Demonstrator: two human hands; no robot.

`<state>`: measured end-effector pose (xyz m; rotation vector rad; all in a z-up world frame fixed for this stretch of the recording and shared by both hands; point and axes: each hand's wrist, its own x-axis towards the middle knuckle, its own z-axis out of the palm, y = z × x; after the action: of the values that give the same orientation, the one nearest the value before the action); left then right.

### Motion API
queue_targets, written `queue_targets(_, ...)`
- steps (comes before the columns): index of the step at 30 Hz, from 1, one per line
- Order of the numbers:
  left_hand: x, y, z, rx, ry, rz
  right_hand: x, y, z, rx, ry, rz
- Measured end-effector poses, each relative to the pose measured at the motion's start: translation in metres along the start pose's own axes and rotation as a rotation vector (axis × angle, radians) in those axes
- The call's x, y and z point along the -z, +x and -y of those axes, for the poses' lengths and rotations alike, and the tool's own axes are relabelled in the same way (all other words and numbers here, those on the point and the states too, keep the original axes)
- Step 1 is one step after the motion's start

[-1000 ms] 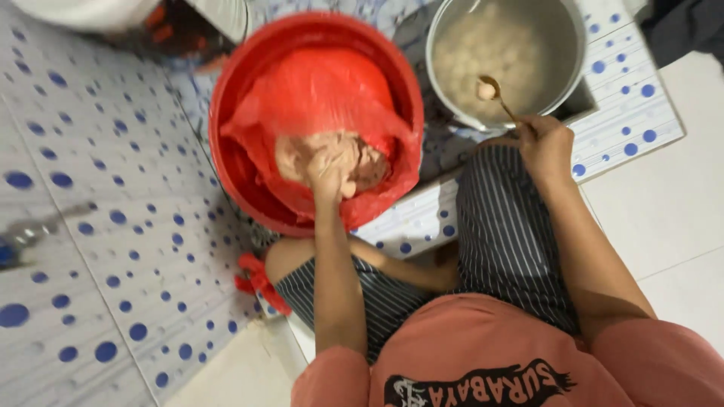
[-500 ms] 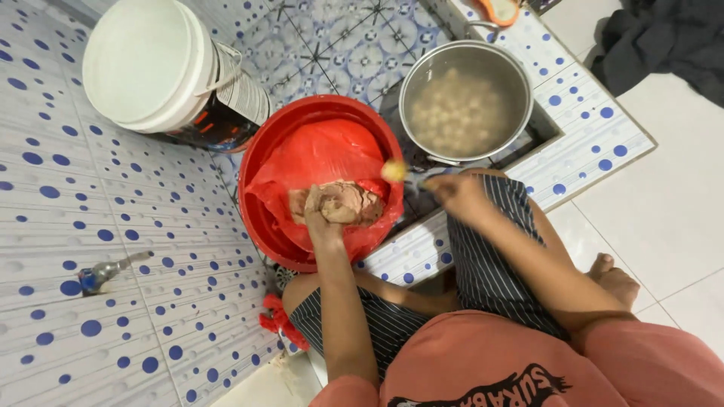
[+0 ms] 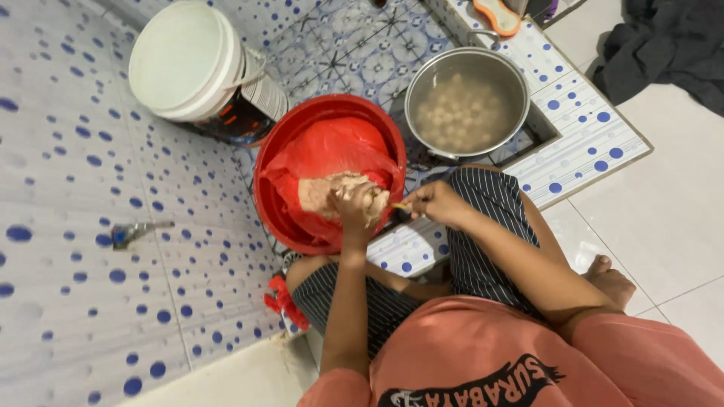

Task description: Shaping meat paste into balls by hand and using a spoon to drop them into a pot of water

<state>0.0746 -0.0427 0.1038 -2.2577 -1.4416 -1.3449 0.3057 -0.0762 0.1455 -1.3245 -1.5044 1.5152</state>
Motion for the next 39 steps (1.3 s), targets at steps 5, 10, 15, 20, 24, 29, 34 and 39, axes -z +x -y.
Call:
queue_targets(5, -0.076, -0.086, 0.132, -0.308, 0.335, -0.249, 0.009, -0.023, 0.020, 0.126, -0.282, 0.000)
queue_targets(10, -0.050, -0.092, 0.147, 1.174, -1.434, -0.327, 0.019, -0.054, 0.024, 0.127, -0.249, -0.095)
queue_targets(15, -0.038, -0.055, 0.143, 1.124, -1.019, -0.316, 0.012, -0.052, 0.006, 0.124, -0.041, -0.211)
queue_targets(20, -0.030, -0.034, 0.088, 1.052, -1.055, -0.373, -0.009, -0.045, -0.017, 0.140, 0.292, -0.334)
queue_targets(24, 0.028, 0.011, 0.028, 1.209, -0.844, -0.336, -0.023, -0.040, -0.026, 0.106, 0.241, -0.310)
queue_targets(29, 0.040, 0.022, 0.025, 1.329, -0.955, -0.214, -0.032, -0.016, -0.041, 0.086, 0.238, -0.285)
queue_targets(34, -0.014, -0.021, 0.071, 1.271, -0.933, -0.406, -0.032, 0.010, -0.057, 0.010, 0.269, -0.276)
queue_targets(39, -0.024, -0.029, 0.074, 1.301, -0.466, -0.272, -0.029, 0.024, -0.059, -0.039, 0.285, -0.287)
